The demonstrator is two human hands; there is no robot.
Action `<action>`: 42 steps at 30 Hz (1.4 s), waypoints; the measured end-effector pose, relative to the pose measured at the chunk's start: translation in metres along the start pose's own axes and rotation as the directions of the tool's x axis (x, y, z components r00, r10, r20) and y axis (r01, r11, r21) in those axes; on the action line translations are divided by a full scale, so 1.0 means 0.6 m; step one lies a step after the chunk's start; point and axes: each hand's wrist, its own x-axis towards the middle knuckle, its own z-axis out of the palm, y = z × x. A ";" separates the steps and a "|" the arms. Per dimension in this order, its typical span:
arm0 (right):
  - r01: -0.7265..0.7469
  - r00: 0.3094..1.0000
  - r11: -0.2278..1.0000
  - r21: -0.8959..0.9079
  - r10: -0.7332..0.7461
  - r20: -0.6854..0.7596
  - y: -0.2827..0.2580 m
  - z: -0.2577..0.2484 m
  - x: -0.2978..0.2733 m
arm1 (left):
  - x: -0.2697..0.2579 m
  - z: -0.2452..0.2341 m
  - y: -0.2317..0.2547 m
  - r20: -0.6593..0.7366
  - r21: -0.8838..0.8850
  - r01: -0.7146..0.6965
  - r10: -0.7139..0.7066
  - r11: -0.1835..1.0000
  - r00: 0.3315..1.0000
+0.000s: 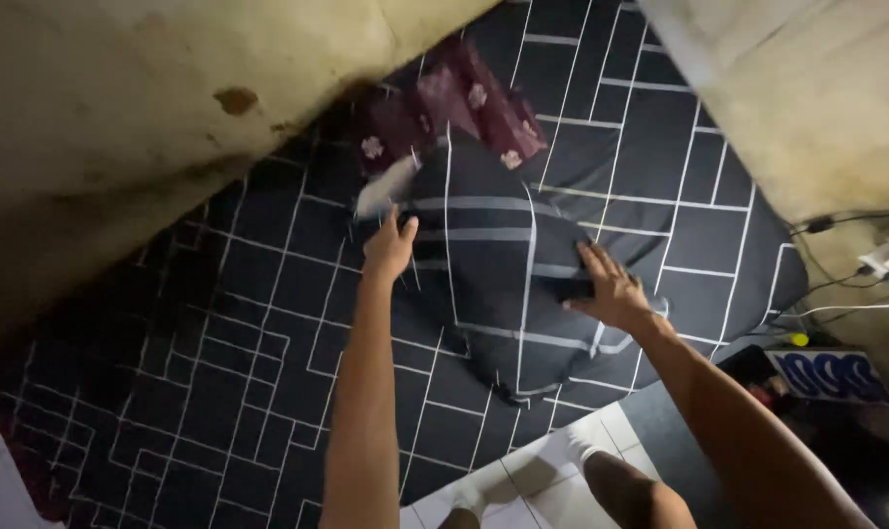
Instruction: The person smooths a black and white patterned bedsheet on a single bed, then adjusts a ring light on a nearby stand. The person continues smoothing the sheet and then folds a pillow and places it at the head of the bed.
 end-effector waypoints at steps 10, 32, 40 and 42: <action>-0.249 0.950 0.953 0.170 0.207 0.232 0.168 0.058 0.102 | -0.316 0.257 -0.008 0.671 -0.490 0.851 -0.542 0.188 0.506; -0.168 0.809 0.986 -0.008 0.133 -0.573 0.020 -0.335 -0.050 | 0.038 0.243 0.497 0.575 -0.817 0.572 0.204 0.080 0.793; 0.143 0.806 0.990 -0.002 -0.118 -0.580 -0.024 -0.199 0.049 | 0.057 0.221 0.478 0.616 -0.787 0.611 0.064 0.081 0.785; 0.306 0.861 0.830 0.466 -0.033 -0.507 0.029 -0.162 0.030 | 0.039 0.252 0.431 0.638 -0.762 0.635 -0.016 0.124 0.770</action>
